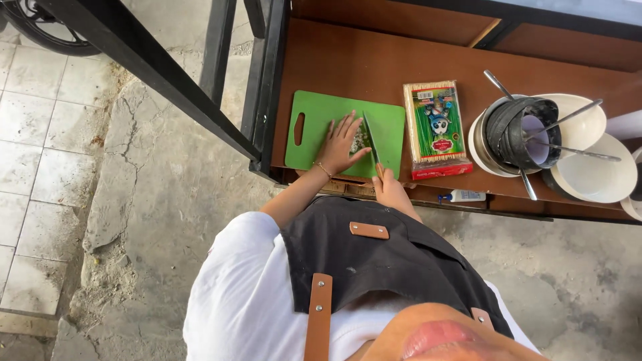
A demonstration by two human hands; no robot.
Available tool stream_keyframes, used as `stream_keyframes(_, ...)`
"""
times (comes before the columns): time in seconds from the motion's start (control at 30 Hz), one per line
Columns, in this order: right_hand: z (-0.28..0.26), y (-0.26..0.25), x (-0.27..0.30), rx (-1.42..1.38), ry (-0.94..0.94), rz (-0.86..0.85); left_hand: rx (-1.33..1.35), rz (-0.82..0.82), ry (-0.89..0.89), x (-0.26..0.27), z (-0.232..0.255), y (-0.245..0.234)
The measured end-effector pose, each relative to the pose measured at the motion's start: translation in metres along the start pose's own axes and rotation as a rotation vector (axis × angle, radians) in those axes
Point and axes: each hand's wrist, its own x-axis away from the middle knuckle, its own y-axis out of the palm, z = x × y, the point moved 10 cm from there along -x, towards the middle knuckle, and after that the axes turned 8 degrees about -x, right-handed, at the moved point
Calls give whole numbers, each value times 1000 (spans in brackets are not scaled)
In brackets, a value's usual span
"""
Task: The person dices onions on a green cutting board using a knife, then gathers the pieces into their hand.
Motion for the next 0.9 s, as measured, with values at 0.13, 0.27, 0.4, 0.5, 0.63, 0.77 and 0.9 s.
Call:
stream_keyframes(0.13, -22, -10, -2, 11, -39, 52, 60, 75, 1, 3, 0, -10)
stream_keyframes(0.27, -24, -30, 5, -74, -47, 154, -92, 146, -36, 4, -5, -13)
stream_keyframes(0.4, -25, -47, 12, -142, -8, 183, -45, 182, -55, 4, -10, -9)
stream_keyframes(0.5, -23, -57, 18, -171, 25, 211, -47, 180, -50, 5, -10, -7)
stream_keyframes(0.63, -19, -67, 19, -200, 54, 250, -106, 107, -71, 1, -10, -3)
stream_keyframes(0.77, -16, -68, 19, -166, 53, 252, -100, 40, -96, -1, -12, 1)
stream_keyframes(0.9, -26, -71, 25, -213, 61, 251, -99, 47, -94, -3, -12, 0)
